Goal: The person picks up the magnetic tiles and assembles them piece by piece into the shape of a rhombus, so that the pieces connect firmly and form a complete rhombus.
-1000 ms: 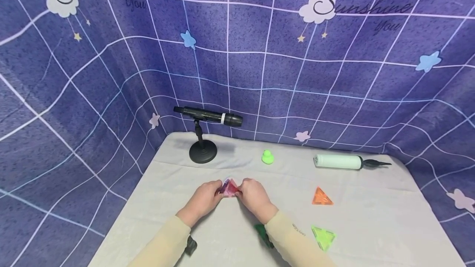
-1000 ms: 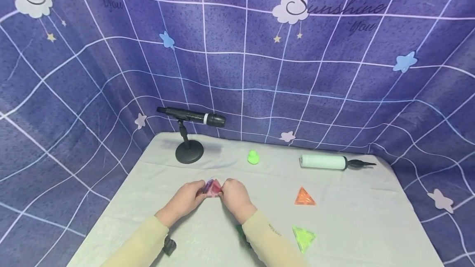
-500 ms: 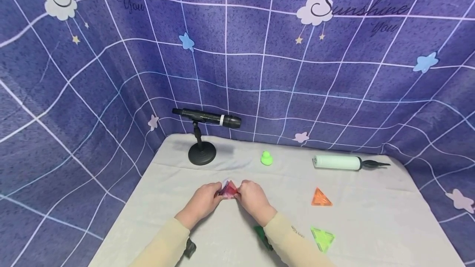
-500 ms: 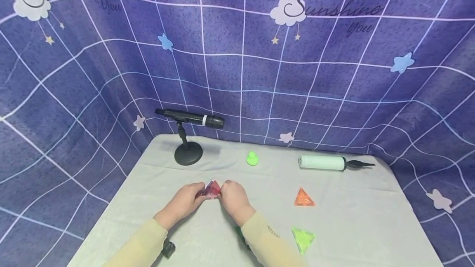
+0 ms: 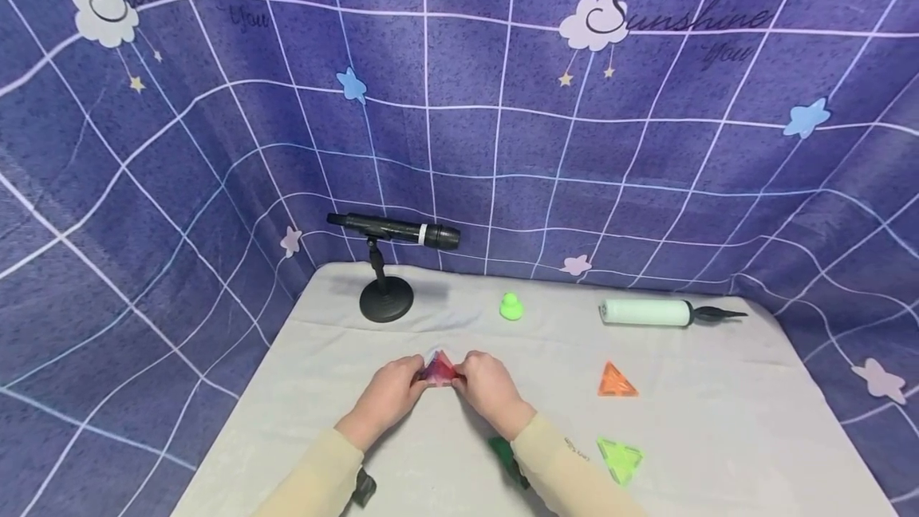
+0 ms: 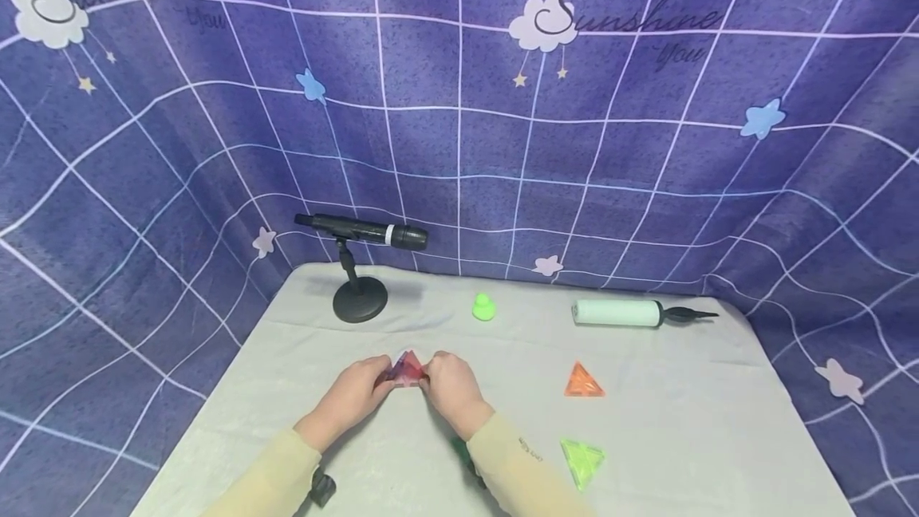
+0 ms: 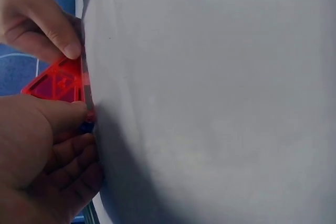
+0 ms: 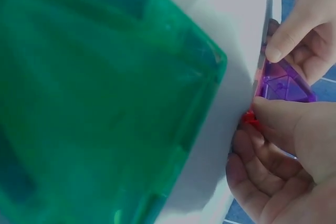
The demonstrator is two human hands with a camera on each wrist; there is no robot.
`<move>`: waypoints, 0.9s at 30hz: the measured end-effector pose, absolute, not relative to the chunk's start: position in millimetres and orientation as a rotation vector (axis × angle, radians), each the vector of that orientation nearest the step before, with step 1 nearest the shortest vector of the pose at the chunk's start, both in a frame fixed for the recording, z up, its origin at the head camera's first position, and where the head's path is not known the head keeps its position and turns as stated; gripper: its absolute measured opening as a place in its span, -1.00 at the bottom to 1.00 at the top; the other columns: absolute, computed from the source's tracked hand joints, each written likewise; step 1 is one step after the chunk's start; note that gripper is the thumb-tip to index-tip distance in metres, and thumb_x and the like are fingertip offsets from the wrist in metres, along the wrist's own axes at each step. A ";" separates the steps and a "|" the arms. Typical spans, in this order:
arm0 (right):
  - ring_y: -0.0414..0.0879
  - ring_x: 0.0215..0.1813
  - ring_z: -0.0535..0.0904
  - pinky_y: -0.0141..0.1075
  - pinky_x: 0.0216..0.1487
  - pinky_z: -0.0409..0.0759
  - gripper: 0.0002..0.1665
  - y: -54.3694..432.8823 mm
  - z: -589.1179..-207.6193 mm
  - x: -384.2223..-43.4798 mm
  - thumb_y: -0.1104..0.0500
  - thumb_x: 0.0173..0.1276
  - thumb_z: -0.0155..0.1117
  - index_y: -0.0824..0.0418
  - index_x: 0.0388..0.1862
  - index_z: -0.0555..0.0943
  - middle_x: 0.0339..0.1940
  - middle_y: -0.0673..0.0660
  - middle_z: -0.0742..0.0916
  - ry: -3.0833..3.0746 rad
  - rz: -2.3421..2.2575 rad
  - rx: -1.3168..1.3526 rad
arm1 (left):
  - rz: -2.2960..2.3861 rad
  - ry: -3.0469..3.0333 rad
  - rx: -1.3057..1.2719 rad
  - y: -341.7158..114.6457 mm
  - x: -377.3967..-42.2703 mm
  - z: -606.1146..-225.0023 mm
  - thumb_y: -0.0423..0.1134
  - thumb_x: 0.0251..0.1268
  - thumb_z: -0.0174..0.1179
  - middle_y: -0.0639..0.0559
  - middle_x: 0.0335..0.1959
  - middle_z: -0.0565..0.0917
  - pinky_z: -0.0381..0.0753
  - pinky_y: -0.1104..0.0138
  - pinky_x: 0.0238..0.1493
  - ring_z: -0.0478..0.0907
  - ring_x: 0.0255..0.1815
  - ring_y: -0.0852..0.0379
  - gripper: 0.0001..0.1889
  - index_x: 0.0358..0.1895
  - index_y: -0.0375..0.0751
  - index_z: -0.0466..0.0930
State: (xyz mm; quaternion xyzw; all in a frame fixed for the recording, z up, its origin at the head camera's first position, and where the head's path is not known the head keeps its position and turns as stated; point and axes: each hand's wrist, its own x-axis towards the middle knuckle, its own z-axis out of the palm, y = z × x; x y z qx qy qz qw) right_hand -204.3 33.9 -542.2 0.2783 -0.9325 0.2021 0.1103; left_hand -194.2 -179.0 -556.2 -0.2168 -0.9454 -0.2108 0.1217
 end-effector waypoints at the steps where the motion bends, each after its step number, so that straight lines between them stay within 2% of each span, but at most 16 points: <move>1: -0.15 -0.43 0.60 -0.26 -0.33 0.63 -0.91 34.3 -541.6 -203.8 0.21 0.23 0.61 0.13 -0.28 0.86 -0.51 -0.02 0.63 -2.747 0.607 0.828 | -0.610 -2.756 -0.627 -179.5 -193.5 -556.1 -0.26 0.26 0.49 0.21 -0.53 0.41 0.45 0.21 -0.43 0.36 -0.52 0.18 -0.69 -0.39 -0.09 0.46; 5: -0.19 -0.44 0.51 -0.28 -0.36 0.56 -0.91 36.8 -537.1 -201.4 0.24 0.24 0.59 0.16 -0.35 0.78 -0.53 -0.04 0.59 -2.782 0.688 0.863 | -0.588 -2.754 -0.607 -181.0 -191.8 -555.6 -0.25 0.25 0.50 0.20 -0.52 0.43 0.46 0.20 -0.44 0.37 -0.52 0.18 -0.72 -0.38 -0.10 0.50; 7: -0.20 -0.45 0.46 -0.28 -0.36 0.52 -0.90 39.2 -534.9 -199.6 0.26 0.25 0.56 0.18 -0.32 0.75 -0.52 -0.04 0.57 -2.793 0.749 0.870 | -0.578 -2.756 -0.610 -181.5 -190.9 -554.4 -0.26 0.23 0.51 0.21 -0.53 0.42 0.47 0.19 -0.44 0.38 -0.52 0.19 -0.75 -0.32 -0.14 0.54; 9: -0.21 -0.42 0.46 -0.27 -0.33 0.52 -0.87 42.3 -534.0 -197.2 0.28 0.26 0.52 0.22 -0.22 0.75 -0.48 -0.03 0.60 -2.802 0.816 0.871 | -0.566 -2.759 -0.603 -181.6 -189.8 -552.7 -0.28 0.19 0.53 0.22 -0.54 0.42 0.49 0.20 -0.44 0.39 -0.53 0.21 -0.74 -0.24 -0.18 0.58; 11: -0.19 -0.36 0.51 -0.23 -0.25 0.59 -0.75 46.2 -533.6 -194.3 0.29 0.27 0.48 0.28 -0.07 0.75 -0.40 0.01 0.65 -2.807 0.871 0.867 | -0.563 -2.756 -0.582 -181.3 -188.0 -550.8 -0.28 0.15 0.55 0.23 -0.56 0.40 0.48 0.20 -0.46 0.39 -0.55 0.21 -0.69 -0.19 -0.19 0.56; 13: -0.17 -0.28 0.58 -0.19 -0.14 0.64 -0.64 50.7 -533.0 -191.1 0.29 0.27 0.45 0.33 0.06 0.72 -0.31 0.05 0.69 -2.808 0.896 0.868 | -0.566 -2.744 -0.550 -180.2 -185.2 -548.3 -0.29 0.11 0.56 0.24 -0.59 0.39 0.46 0.20 -0.50 0.38 -0.59 0.20 -0.66 -0.22 -0.18 0.52; 16: -0.09 -0.16 0.66 -0.12 -0.02 0.67 -0.59 58.7 -531.6 -186.4 0.28 0.29 0.43 0.35 0.12 0.70 -0.20 0.11 0.74 -2.812 0.919 0.872 | -0.579 -2.728 -0.520 -176.7 -179.6 -544.8 -0.31 0.06 0.56 0.21 -0.57 0.39 0.44 0.18 -0.51 0.36 -0.59 0.17 -0.63 -0.31 -0.12 0.44; 21: 0.03 -0.02 0.71 -0.06 0.07 0.66 -0.62 76.4 -531.3 -182.7 0.26 0.33 0.44 0.34 0.11 0.70 -0.07 0.17 0.76 -2.794 0.898 0.848 | -0.604 -2.747 -0.623 -165.7 -169.3 -543.3 -0.27 0.08 0.55 0.15 -0.41 0.50 0.53 0.19 -0.37 0.41 -0.45 0.20 -0.68 -0.26 -0.10 0.53; 27: 0.07 0.01 0.71 -0.03 0.10 0.65 -0.64 106.2 -534.3 -184.1 0.26 0.30 0.47 0.30 0.07 0.72 -0.07 0.15 0.77 -2.783 0.862 0.738 | -0.633 -2.713 -0.837 -143.4 -157.5 -544.2 -0.22 0.13 0.52 0.13 -0.31 0.59 0.61 0.19 -0.24 0.50 -0.36 0.21 -0.73 -0.18 -0.11 0.63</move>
